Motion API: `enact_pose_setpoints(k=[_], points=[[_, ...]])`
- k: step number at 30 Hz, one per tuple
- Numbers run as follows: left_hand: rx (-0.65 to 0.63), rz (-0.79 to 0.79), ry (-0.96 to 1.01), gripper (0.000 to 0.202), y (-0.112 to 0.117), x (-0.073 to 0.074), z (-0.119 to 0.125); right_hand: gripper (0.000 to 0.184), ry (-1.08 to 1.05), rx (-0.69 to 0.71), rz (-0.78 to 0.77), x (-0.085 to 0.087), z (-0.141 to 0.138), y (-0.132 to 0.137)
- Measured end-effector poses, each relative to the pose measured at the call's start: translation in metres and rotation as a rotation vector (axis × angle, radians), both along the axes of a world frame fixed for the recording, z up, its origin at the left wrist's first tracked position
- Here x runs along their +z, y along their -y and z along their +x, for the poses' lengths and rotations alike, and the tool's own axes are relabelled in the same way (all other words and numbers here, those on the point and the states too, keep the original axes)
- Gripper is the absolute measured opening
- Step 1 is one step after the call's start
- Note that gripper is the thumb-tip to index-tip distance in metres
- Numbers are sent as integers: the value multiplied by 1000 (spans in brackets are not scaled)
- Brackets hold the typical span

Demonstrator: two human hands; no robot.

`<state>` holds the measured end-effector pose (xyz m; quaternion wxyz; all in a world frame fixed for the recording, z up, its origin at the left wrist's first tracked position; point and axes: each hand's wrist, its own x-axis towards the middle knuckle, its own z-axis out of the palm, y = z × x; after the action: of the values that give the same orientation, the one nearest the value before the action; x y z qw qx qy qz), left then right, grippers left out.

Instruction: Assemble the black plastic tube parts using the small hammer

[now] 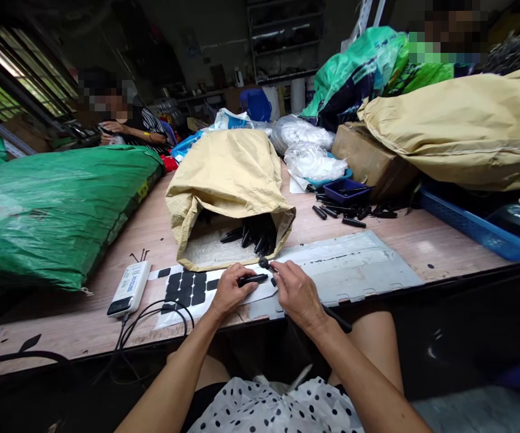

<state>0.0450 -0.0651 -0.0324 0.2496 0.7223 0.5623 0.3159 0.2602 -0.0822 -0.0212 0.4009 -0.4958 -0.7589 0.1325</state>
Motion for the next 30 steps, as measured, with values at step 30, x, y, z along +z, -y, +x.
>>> enact_pose_setpoints(k=[30], points=[[29, 32, -9, 17, 1, -3, 1, 36, 155, -45, 60, -1, 0, 7]])
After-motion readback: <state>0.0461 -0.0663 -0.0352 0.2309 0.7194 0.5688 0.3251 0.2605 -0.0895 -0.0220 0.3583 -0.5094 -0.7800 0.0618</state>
